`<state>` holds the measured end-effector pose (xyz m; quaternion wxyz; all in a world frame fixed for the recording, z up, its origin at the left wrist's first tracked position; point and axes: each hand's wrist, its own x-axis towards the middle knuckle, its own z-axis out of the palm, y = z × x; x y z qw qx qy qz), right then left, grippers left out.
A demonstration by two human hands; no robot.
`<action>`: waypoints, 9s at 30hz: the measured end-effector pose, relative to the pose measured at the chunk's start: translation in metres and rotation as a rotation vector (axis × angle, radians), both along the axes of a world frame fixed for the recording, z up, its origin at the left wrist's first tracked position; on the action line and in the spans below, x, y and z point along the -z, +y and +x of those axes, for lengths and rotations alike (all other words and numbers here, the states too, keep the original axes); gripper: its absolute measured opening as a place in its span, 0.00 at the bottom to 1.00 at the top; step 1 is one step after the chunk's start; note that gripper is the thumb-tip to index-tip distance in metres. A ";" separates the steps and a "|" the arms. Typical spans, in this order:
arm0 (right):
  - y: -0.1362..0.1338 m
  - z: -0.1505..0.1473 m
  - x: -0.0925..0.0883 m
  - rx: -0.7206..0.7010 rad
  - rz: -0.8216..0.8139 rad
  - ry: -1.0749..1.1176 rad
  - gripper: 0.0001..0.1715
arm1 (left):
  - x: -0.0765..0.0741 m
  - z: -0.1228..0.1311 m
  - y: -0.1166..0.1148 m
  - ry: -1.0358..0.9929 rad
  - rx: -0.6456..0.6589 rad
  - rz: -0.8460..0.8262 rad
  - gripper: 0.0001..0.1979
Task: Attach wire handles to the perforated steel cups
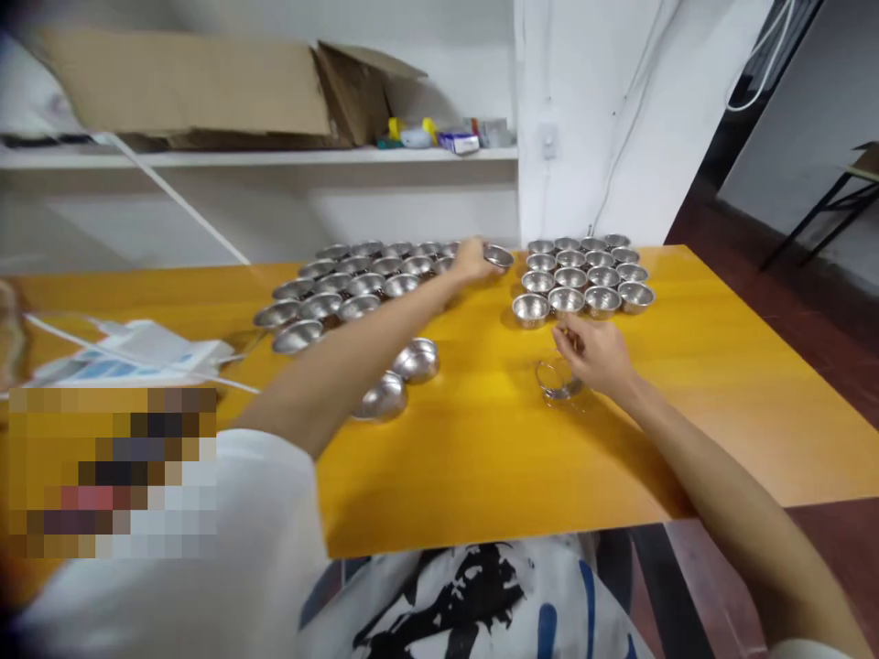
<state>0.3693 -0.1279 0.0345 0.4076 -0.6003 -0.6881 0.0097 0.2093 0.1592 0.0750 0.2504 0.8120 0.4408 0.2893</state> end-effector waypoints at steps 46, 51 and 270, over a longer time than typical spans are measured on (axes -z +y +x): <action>0.006 -0.010 0.033 0.053 -0.368 -0.317 0.12 | 0.075 -0.245 -0.272 0.201 -0.226 0.144 0.35; 0.009 -0.005 0.013 0.033 -0.503 -0.443 0.15 | 0.070 -0.204 -0.304 0.100 0.305 0.044 0.36; 0.007 -0.088 0.021 -0.417 -0.456 0.832 0.26 | 0.074 -0.140 -0.183 -0.753 0.543 -0.884 0.30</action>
